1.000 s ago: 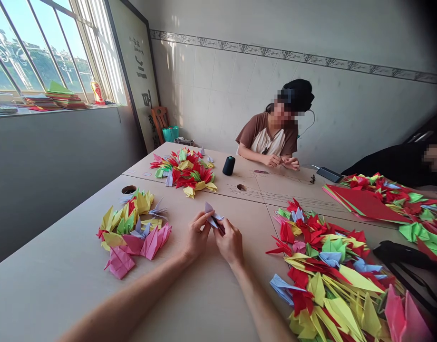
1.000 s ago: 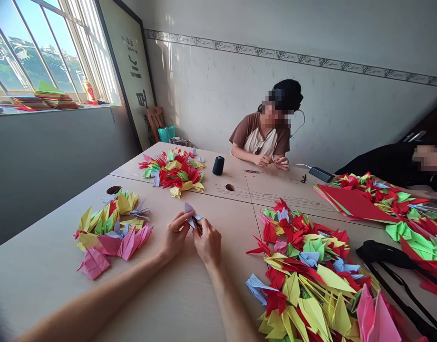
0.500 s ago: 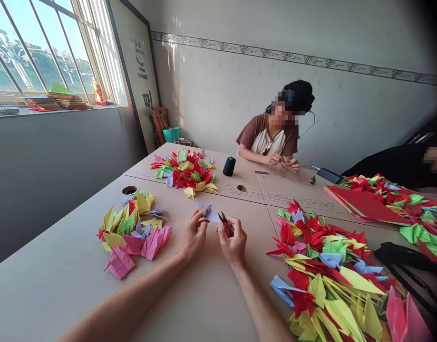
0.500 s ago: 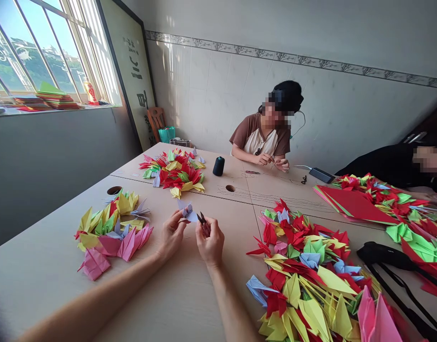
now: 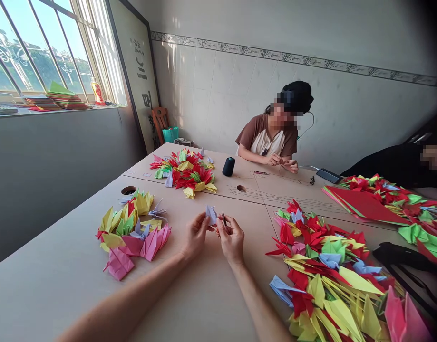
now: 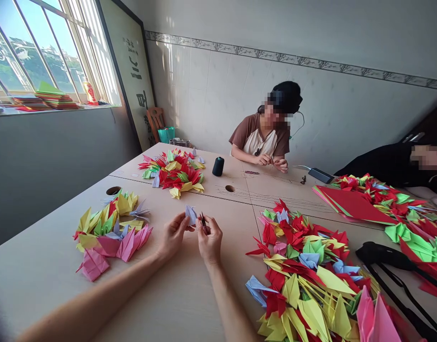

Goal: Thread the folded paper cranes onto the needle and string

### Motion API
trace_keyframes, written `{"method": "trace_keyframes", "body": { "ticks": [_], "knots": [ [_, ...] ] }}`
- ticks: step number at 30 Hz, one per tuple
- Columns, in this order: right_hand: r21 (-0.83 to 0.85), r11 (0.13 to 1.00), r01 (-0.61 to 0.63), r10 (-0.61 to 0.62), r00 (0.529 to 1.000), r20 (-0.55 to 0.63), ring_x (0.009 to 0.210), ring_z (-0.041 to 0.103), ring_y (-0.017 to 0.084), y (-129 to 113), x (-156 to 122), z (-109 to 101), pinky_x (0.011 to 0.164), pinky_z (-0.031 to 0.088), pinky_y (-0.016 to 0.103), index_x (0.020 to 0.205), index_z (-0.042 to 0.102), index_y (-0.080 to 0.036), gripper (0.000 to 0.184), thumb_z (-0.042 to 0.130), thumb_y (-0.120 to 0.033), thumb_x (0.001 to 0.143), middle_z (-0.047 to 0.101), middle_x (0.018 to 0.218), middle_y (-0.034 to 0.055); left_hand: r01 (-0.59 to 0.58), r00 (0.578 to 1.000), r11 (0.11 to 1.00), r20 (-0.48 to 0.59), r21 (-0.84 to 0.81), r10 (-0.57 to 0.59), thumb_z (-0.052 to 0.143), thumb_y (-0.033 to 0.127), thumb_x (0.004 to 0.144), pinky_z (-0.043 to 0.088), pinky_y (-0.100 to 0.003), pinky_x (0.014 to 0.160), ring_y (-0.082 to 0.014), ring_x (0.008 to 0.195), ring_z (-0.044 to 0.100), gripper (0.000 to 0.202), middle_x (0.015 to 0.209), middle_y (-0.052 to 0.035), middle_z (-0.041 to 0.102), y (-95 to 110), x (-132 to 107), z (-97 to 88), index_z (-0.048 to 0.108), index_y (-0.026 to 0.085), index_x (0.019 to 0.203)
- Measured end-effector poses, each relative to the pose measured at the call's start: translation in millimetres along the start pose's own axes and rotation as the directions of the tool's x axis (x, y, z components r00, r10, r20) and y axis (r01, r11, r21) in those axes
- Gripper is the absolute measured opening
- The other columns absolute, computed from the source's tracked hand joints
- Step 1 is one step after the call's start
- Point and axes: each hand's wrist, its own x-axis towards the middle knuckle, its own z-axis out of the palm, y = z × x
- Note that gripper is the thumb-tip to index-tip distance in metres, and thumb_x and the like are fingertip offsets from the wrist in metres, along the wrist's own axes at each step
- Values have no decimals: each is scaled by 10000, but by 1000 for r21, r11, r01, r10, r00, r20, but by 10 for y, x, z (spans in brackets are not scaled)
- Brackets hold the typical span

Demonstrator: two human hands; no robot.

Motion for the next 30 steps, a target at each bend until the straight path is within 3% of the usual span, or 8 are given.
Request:
{"method": "trace_keyframes", "body": {
  "ticks": [7, 13, 18, 22, 30],
  "knots": [
    [-28, 993, 114, -113, 992, 59, 791, 627, 160, -2, 11, -12, 642, 522, 253, 1006, 654, -194, 240, 493, -311, 872, 641, 922, 67, 140, 987, 989, 78, 39, -142, 518, 476, 820, 421, -184, 394, -113, 479, 573, 414, 587, -2, 584, 21, -21, 7, 594, 112, 1004],
    [-5, 991, 132, -131, 989, 66, 721, 585, 134, -29, 1, 0, 617, 491, 234, 927, 659, -185, 193, 505, -284, 868, 619, 858, 53, 172, 982, 978, 61, 115, -180, 527, 481, 815, 279, -154, 354, -52, 320, 387, 388, 377, 76, 423, 22, -14, -25, 625, 121, 926],
    [40, 999, 31, -33, 999, 40, 612, 536, 103, -5, -4, -1, 546, 454, 210, 929, 631, -182, 208, 496, -330, 874, 595, 822, 29, 223, 969, 974, 96, 43, -226, 586, 456, 777, 326, -171, 398, -57, 398, 422, 346, 486, 28, 520, 68, 8, -35, 653, 117, 784],
    [38, 998, 46, -47, 998, 43, 628, 532, 108, -12, 2, -5, 553, 448, 209, 904, 636, -178, 206, 497, -327, 871, 586, 810, 29, 213, 970, 977, 116, 1, -212, 650, 408, 734, 382, -183, 472, -67, 486, 467, 304, 566, 12, 546, 91, 10, -50, 639, 115, 653],
    [38, 997, 65, -69, 991, 115, 595, 511, 99, -63, 20, -2, 541, 434, 196, 876, 652, -179, 203, 501, -315, 860, 581, 768, 18, 306, 951, 951, 45, -34, -305, 683, 413, 702, 290, -174, 426, -53, 438, 407, 306, 483, 31, 511, 69, 11, -62, 626, 119, 640]
  ]
}}
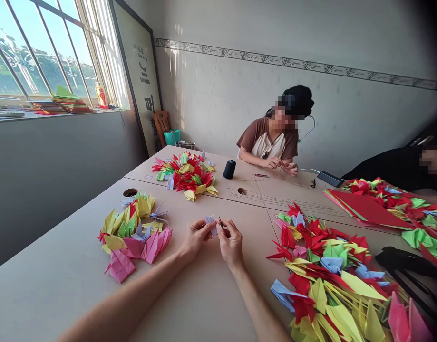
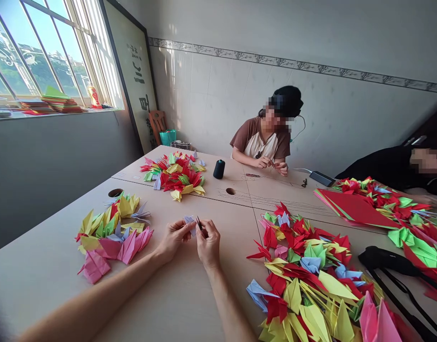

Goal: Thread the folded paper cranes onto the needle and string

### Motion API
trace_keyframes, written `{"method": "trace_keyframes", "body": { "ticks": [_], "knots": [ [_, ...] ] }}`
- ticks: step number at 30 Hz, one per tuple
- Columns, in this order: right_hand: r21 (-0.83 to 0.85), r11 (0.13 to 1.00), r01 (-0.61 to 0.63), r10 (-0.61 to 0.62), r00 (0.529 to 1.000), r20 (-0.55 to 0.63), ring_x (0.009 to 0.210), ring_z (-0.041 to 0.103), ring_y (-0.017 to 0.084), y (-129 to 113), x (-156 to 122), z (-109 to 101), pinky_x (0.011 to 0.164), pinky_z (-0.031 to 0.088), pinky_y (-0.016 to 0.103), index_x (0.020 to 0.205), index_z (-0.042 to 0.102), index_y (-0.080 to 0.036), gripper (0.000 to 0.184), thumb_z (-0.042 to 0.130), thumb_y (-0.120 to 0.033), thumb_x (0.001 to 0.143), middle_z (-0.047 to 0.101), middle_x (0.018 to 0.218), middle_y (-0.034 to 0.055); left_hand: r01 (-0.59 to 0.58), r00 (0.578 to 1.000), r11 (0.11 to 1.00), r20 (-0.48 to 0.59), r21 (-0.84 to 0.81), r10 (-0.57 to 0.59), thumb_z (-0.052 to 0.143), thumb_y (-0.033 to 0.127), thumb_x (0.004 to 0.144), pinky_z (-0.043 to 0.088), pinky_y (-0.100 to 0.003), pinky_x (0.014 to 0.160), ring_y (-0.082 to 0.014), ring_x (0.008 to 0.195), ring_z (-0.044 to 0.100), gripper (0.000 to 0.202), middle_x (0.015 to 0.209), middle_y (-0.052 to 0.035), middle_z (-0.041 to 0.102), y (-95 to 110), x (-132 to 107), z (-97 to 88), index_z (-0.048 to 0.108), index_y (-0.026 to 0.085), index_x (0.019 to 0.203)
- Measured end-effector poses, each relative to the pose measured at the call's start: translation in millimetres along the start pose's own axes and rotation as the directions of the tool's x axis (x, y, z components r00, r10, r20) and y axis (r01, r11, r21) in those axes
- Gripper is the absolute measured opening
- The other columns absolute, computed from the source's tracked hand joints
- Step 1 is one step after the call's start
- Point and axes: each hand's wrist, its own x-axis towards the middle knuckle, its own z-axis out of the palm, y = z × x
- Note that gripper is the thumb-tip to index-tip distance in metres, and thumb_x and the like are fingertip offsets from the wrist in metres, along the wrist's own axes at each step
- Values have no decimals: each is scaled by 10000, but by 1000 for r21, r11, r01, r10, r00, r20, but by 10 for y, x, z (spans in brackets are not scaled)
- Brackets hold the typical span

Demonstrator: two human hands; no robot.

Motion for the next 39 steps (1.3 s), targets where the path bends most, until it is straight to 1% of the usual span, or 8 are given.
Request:
{"method": "trace_keyframes", "body": {
  "ticks": [8, 14, 19, 25, 30, 33, 35, 39],
  "knots": [
    [62, 990, -123, 123, 992, -4, 504, 471, 79, -33, -8, 29, 469, 404, 185, 911, 631, -143, 291, 514, -402, 849, 632, 763, 33, 17, 1000, 999, 1, -45, -17, 686, 427, 692, 293, -177, 429, -59, 445, 427, 311, 495, 28, 523, 3, 38, -20, 634, 121, 681],
    [44, 994, -104, 102, 994, 30, 615, 563, 116, -38, 0, 19, 544, 445, 205, 969, 626, -154, 297, 494, -398, 863, 659, 838, 52, 89, 996, 993, 30, -76, -87, 658, 450, 711, 241, -180, 400, -47, 396, 367, 339, 457, 35, 497, -17, 77, -52, 582, 127, 643],
    [29, 996, -90, 88, 995, 52, 704, 599, 143, -16, -10, 23, 603, 474, 221, 999, 624, -155, 294, 485, -380, 871, 668, 900, 76, 79, 997, 994, 16, -74, -78, 684, 469, 672, 184, -181, 397, -32, 385, 288, 382, 414, 68, 412, 2, 104, -89, 528, 132, 582],
    [2, 995, -100, 100, 995, 32, 672, 601, 145, 9, -15, 10, 556, 472, 216, 1022, 634, -154, 335, 475, -405, 868, 675, 879, 80, 102, 994, 994, 30, -27, -102, 658, 485, 683, 287, -186, 422, -65, 446, 427, 365, 507, 24, 509, 136, 69, -86, 595, 126, 647],
    [104, 982, -158, 159, 987, 3, 608, 577, 129, 46, -24, 21, 535, 477, 224, 1018, 628, -141, 354, 551, -424, 820, 666, 839, 73, 66, 998, 996, 14, 55, -67, 659, 432, 694, 317, -190, 422, -65, 418, 424, 336, 459, -3, 530, 278, 85, -118, 626, 108, 612],
    [238, 947, -214, 235, 970, -62, 562, 567, 117, 64, -30, 29, 516, 484, 231, 1058, 591, -125, 405, 587, -434, 796, 649, 791, 62, 34, 999, 997, -40, 71, -32, 678, 411, 677, 356, -188, 419, -74, 422, 461, 315, 472, -17, 556, 455, 213, -202, 644, 100, 642],
    [319, 915, -245, 293, 950, -110, 538, 564, 113, 61, -31, 25, 496, 484, 230, 1036, 580, -123, 401, 586, -445, 797, 626, 731, 40, 1, 991, 999, -131, 40, 4, 692, 376, 667, 406, -188, 439, -85, 455, 512, 286, 520, -24, 579, 628, 390, -299, 647, 94, 689],
    [392, 884, -255, 336, 930, -152, 507, 552, 99, 21, -30, 15, 458, 467, 212, 987, 579, -137, 376, 578, -463, 799, 591, 692, 9, -55, 912, 997, -404, 55, 73, 606, 242, 738, 516, -224, 563, -123, 563, 620, 156, 594, -35, 611, 968, 898, -569, 626, 91, 775]
  ]
}}
